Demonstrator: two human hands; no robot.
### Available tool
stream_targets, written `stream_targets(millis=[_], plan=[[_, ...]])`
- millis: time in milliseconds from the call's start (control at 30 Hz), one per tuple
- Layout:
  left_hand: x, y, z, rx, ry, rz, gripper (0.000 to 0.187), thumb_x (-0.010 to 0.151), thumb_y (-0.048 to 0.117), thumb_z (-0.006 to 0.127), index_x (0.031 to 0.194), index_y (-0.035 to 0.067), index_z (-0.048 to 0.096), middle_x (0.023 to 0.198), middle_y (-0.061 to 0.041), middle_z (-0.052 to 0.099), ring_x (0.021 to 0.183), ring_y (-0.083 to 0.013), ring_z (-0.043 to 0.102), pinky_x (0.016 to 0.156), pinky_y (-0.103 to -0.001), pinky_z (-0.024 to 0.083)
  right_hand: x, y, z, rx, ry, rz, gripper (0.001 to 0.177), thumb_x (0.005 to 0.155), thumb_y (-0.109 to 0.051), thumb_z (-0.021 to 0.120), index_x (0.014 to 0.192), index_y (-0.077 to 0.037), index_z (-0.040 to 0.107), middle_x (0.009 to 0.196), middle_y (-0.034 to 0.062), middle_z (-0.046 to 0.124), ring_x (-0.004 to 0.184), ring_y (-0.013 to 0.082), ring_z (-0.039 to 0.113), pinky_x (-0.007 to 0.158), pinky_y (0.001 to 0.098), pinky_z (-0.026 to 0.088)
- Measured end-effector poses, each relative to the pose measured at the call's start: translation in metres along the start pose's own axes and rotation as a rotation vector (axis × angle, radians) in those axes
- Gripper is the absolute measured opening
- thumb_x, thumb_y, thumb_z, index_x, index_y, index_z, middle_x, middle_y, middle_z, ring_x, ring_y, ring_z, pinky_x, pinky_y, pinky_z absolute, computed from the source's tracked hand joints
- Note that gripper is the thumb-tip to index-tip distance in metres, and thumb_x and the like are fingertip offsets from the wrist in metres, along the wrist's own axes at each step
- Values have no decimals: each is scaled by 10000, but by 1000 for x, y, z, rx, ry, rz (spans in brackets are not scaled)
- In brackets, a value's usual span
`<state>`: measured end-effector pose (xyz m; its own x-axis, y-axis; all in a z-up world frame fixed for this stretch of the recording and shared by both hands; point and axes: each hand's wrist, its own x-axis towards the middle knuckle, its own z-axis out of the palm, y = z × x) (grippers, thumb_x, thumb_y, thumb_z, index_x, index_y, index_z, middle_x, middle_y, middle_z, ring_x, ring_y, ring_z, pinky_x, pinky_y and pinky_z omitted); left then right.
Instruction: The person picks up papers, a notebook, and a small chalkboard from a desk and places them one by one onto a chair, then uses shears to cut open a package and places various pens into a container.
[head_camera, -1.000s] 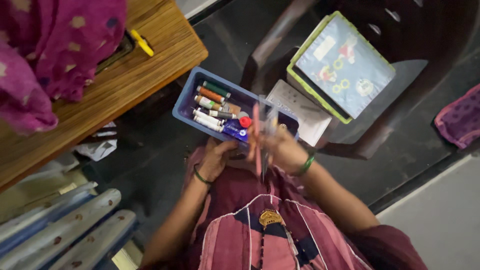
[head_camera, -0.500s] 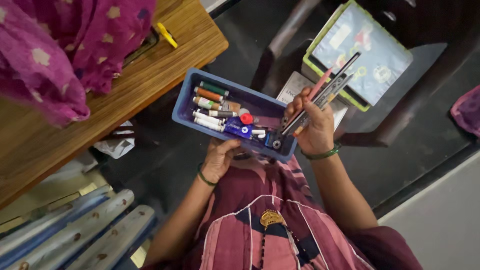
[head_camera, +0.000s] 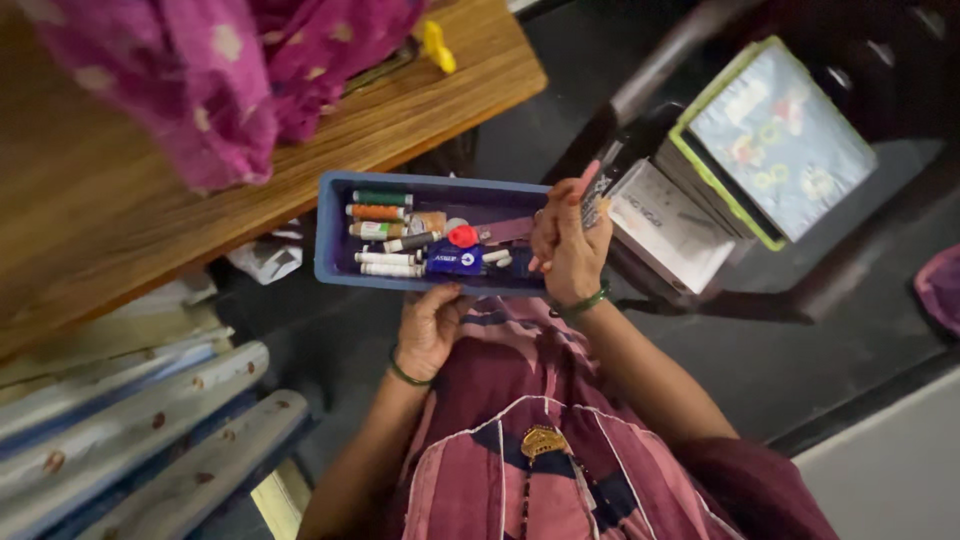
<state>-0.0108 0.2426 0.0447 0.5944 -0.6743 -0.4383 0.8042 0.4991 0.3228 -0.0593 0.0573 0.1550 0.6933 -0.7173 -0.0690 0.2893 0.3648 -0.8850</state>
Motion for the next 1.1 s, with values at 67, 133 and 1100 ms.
stream_targets(millis=[67,133,1100], plan=[[-8,12,-12,-24,47,80,299,856,-108,628,1129,12,651,1031,-105,726,971,-273,724,917,-479,609,1,15,13,-9,-27,-32,277,1106,-321,525,1081,-46,533,649,-3,427,446,84,402,390,233,362],[-14,26,-24,-54,66,105,266,868,-103,628,1111,0,657,1039,-111,729,980,-271,725,926,-462,607,2,30,25,-16,-59,-60,305,1113,-341,523,1058,-40,528,654,5,418,455,102,385,399,246,344],[-4,253,-187,-326,309,634,195,916,-36,655,1096,35,682,1066,-77,719,1004,-227,711,942,-413,588,68,242,260,-625,-741,56,101,969,23,678,1055,9,628,1004,83,702,919,116,666,808,263,562]])
